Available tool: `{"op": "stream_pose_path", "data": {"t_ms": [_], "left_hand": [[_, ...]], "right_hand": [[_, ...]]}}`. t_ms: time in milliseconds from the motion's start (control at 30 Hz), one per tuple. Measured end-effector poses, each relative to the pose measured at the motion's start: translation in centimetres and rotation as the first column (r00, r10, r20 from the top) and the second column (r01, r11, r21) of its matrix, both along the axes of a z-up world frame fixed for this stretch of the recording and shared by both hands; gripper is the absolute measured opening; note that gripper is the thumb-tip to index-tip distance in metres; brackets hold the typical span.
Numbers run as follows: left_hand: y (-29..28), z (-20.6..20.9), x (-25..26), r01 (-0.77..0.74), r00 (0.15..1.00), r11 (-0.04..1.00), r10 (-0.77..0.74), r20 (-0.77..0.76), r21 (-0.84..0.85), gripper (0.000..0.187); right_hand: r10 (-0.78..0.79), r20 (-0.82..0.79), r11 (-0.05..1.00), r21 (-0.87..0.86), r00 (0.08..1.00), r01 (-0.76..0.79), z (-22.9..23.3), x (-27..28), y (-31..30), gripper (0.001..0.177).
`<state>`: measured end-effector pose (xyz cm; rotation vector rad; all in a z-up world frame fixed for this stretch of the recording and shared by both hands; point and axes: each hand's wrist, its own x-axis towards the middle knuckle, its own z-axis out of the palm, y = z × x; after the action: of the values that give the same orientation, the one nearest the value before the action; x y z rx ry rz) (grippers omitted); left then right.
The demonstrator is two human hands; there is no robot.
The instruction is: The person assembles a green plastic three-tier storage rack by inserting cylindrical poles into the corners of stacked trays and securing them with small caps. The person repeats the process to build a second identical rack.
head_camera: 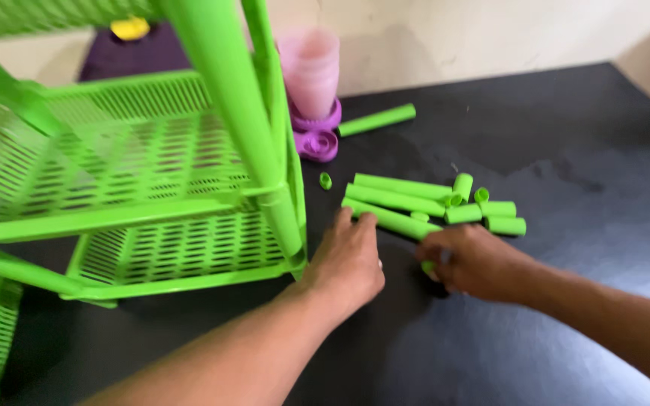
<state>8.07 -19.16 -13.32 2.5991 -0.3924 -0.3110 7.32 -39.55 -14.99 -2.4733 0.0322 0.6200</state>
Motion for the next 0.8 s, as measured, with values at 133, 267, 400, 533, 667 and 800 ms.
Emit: {"op": "stream_pose_path", "data": {"t_ms": [133, 267, 400, 533, 667, 800], "left_hand": [[-0.9, -2.8, 1.6, 0.027, 0.999, 0.979, -0.019, -0.039, 0.204, 0.057], [-0.3, -5.0, 1.8, 0.105, 0.975, 0.963, -0.149, 0.165, 0.250, 0.033], [0.4, -5.2, 1.9, 0.146, 0.953, 0.973, -0.186, 0.239, 0.177, 0.022], [-0.6, -3.2, 0.9, -0.057, 0.995, 0.954, 0.078, 0.058, -0.295, 0.032], [-1.6, 0.3, -0.7, -0.448, 0.874, 0.613, 0.148, -0.462, -0.651, 0.030], [-0.3, 5.1, -2.6, -0.485, 0.849, 0.270, -0.083, -0.522, -0.832, 0.034]], "right_hand": [[-0.070, -0.142, 0.941, 0.320, 0.987, 0.112, -0.1, 2.2, 0.5, 0.023], [-0.094, -0.141, 0.861, 0.485, 0.985, 0.152, -0.4, 2.7, 0.5, 0.026], [-0.128, -0.144, 0.814, 0.550, 0.981, 0.186, 0.1, 2.6, 0.4, 0.033], [-0.275, -0.337, 0.569, 0.698, 0.900, 0.435, 1.5, 2.3, -0.1, 0.039], [-0.325, -0.345, 0.461, 0.755, 0.880, 0.466, 3.8, 0.9, -0.6, 0.035], [-0.375, -0.227, 0.462, 0.795, 0.899, 0.393, 7.4, -0.3, -0.3, 0.033]]}}
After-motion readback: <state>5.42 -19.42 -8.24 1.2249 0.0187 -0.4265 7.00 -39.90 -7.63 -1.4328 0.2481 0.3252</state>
